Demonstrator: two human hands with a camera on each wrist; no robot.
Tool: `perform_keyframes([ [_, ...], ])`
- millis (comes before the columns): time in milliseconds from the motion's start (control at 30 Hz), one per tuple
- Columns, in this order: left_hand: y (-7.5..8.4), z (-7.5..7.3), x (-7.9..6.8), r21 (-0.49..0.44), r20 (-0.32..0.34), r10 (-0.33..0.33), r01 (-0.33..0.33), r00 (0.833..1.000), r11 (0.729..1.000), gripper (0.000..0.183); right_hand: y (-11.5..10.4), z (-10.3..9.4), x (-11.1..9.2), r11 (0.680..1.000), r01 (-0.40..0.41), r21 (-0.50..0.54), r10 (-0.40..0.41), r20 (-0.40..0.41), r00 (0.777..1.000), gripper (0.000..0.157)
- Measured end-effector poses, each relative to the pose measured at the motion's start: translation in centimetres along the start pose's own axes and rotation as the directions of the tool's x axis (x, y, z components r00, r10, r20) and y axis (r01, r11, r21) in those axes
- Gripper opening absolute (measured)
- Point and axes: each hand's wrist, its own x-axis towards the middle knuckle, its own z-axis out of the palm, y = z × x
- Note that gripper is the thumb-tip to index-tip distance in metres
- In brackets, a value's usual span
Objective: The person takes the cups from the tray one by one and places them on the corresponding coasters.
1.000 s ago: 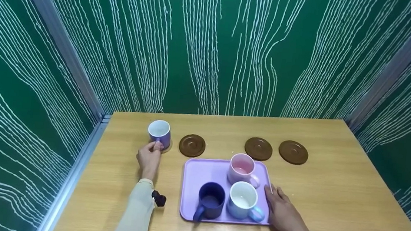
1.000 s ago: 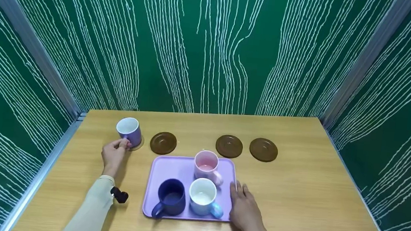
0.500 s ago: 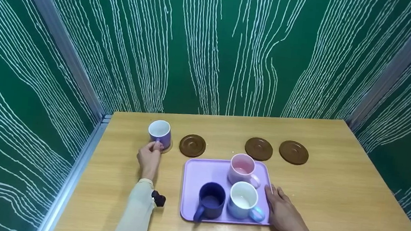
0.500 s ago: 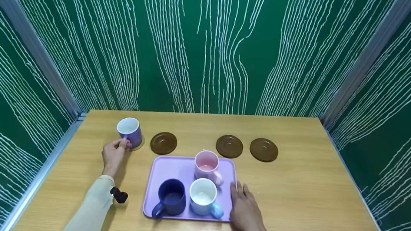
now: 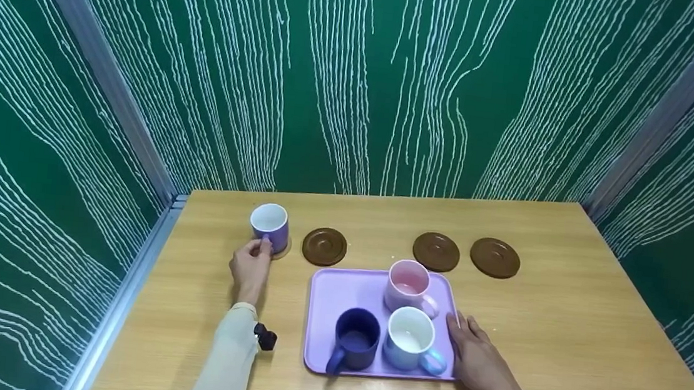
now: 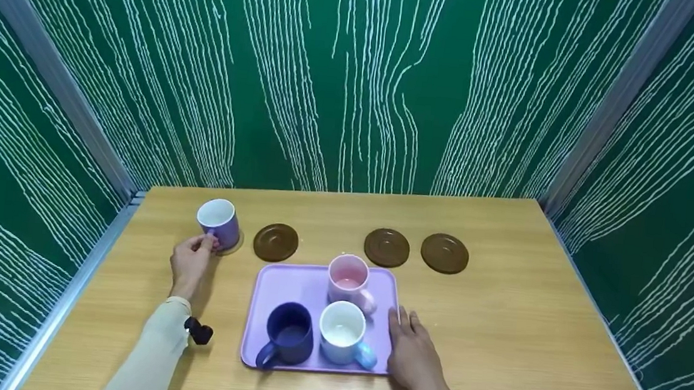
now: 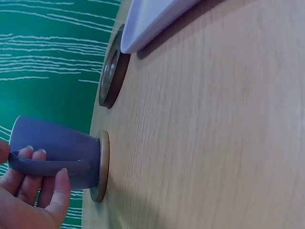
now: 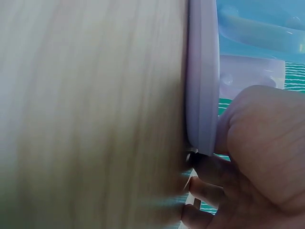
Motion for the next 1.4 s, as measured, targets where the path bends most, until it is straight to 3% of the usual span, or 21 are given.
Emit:
perform_keyframes([
  [167, 0.3, -0.9, -0.4, -0.011, -0.017, -0.014, 0.014, 1.000, 1.000, 0.030, 0.1, 0.0, -0.2, 1.000, -0.007, 0.007, 0.007, 0.007, 1.000, 0.056],
  [333, 1.6, -2.5, -1.2, -0.015, -0.083, 0.040, -0.041, 0.996, 0.999, 0.032, 0.2, 0.0, -0.4, 1.000, 0.009, -0.015, -0.009, -0.010, 1.000, 0.054],
  [433, 3.0, -3.5, -2.4, -0.056, -0.090, 0.069, -0.074, 0.994, 0.996, 0.031, 0.4, -0.2, -0.3, 1.000, 0.010, -0.024, -0.010, -0.013, 1.000, 0.054],
  [633, 5.5, -4.1, -5.9, -0.151, -0.006, 0.108, -0.107, 0.994, 0.983, 0.028, 0.6, -0.3, 0.2, 0.999, -0.014, -0.036, 0.015, 0.028, 0.999, 0.055],
  [800, 6.3, -3.9, -9.1, -0.188, 0.096, 0.140, -0.120, 0.986, 0.975, 0.022, 0.5, -0.5, 0.6, 0.999, -0.018, -0.028, 0.020, 0.049, 0.999, 0.055],
  [900, 6.2, -3.7, -10.5, -0.208, 0.177, 0.176, -0.138, 0.968, 0.968, 0.024, 0.5, -0.5, 0.8, 0.999, -0.026, -0.017, 0.027, 0.054, 0.998, 0.055],
  [1033, 5.7, -3.8, -12.3, -0.229, 0.287, 0.218, -0.154, 0.933, 0.961, 0.029, 0.4, -0.4, 0.8, 0.999, -0.042, -0.010, 0.043, 0.072, 0.997, 0.057],
  [1300, 4.1, -4.1, -15.8, -0.193, 0.450, 0.226, -0.153, 0.864, 0.969, 0.033, 0.2, -0.1, 0.4, 0.999, -0.030, 0.012, 0.029, 0.062, 0.998, 0.056],
  [1400, 3.6, -4.3, -16.8, -0.182, 0.511, 0.236, -0.165, 0.826, 0.969, 0.032, 0.0, 0.0, 0.2, 1.000, -0.015, 0.011, 0.015, 0.059, 0.998, 0.055],
])
